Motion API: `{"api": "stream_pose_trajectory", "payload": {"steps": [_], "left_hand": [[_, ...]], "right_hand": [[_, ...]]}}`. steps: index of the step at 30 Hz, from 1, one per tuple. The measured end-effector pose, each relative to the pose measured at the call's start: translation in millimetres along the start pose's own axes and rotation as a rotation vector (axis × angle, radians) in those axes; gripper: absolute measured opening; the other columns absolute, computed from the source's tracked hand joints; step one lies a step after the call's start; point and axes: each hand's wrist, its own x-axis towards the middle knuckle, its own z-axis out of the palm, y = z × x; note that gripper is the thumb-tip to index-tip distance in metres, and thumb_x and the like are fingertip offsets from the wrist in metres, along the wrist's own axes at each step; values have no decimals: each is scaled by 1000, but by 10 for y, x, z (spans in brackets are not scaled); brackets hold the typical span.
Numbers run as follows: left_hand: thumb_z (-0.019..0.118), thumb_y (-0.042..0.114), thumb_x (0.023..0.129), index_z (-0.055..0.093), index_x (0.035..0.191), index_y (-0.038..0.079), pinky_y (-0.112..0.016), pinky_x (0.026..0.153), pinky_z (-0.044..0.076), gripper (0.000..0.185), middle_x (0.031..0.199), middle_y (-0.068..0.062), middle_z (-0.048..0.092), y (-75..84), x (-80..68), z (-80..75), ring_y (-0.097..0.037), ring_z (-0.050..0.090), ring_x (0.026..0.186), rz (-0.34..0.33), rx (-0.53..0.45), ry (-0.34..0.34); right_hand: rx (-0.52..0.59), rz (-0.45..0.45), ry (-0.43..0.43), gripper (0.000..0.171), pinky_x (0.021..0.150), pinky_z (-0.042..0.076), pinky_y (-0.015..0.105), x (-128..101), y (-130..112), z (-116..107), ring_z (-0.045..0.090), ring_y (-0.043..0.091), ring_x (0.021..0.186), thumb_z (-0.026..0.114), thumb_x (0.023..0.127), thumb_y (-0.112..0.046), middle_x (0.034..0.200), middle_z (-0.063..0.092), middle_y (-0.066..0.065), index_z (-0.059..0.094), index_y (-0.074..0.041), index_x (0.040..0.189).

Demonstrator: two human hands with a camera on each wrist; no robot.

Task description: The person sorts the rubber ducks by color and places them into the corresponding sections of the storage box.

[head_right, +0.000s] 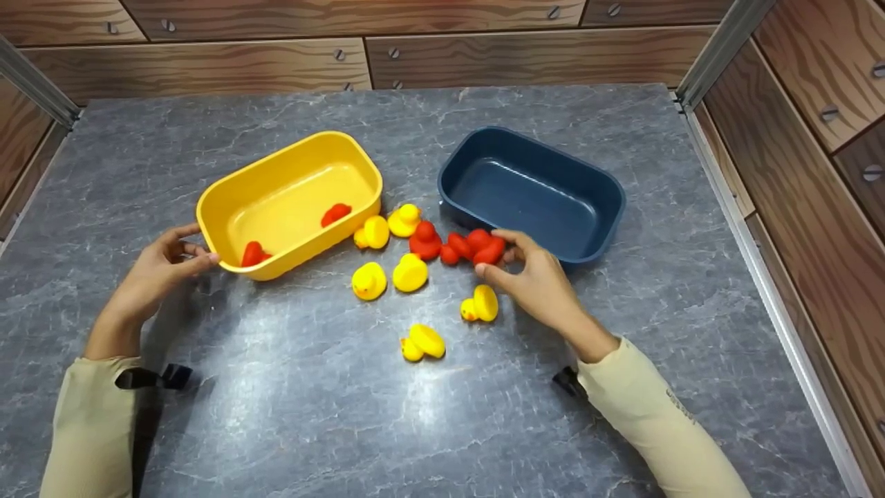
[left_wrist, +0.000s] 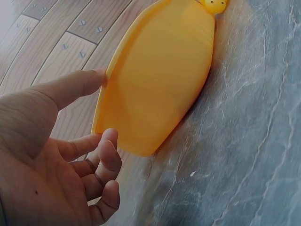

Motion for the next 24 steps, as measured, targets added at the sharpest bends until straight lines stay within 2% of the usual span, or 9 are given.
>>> {"api": "stream_pose_trajectory", "payload": {"steps": [2,4,9,13,20,24], "left_hand": [[71,29,87,34,146,4,-18,62,43,74,95,-1,51,-3,5,2,-7,48,74,-2,-6,-1],[71,28,87,33,146,4,-18,62,43,74,95,-1,51,-3,8,-1,-7,49,74,-4,-7,-3],[72,29,87,34,146,4,-18,62,43,75,96,-2,51,5,-10,3,-7,49,75,-4,-10,-1],[72,30,86,35,145,3,-18,62,43,75,96,-2,51,24,-15,-3,-8,49,75,-3,-7,7],[72,30,87,35,145,4,-18,63,45,74,96,-3,51,11,-16,17,-8,50,75,-3,-37,1],[72,30,87,35,145,4,-18,64,44,74,96,-2,52,9,-21,16,-8,50,76,1,-27,2]], "right_hand": [[31,-14,12,55,63,45,16,-3,-54,-19,56,5,78,69,90,-28,96,63,4,50,-6,137],[59,-19,21,54,57,45,18,-3,-115,-40,54,6,68,68,90,-28,93,63,-1,50,-8,137],[138,-41,34,53,41,37,23,12,-275,-77,40,7,45,68,90,-28,90,63,-8,50,-13,137],[180,-74,48,52,39,36,22,78,-423,-72,37,8,42,68,90,-28,92,64,-7,50,-14,137],[222,-95,54,53,42,36,20,277,-786,-6,39,8,46,69,89,-30,98,64,-5,51,-17,137],[253,-131,44,53,52,44,19,402,-984,115,57,9,69,71,88,-25,106,65,5,51,-15,137]]}}
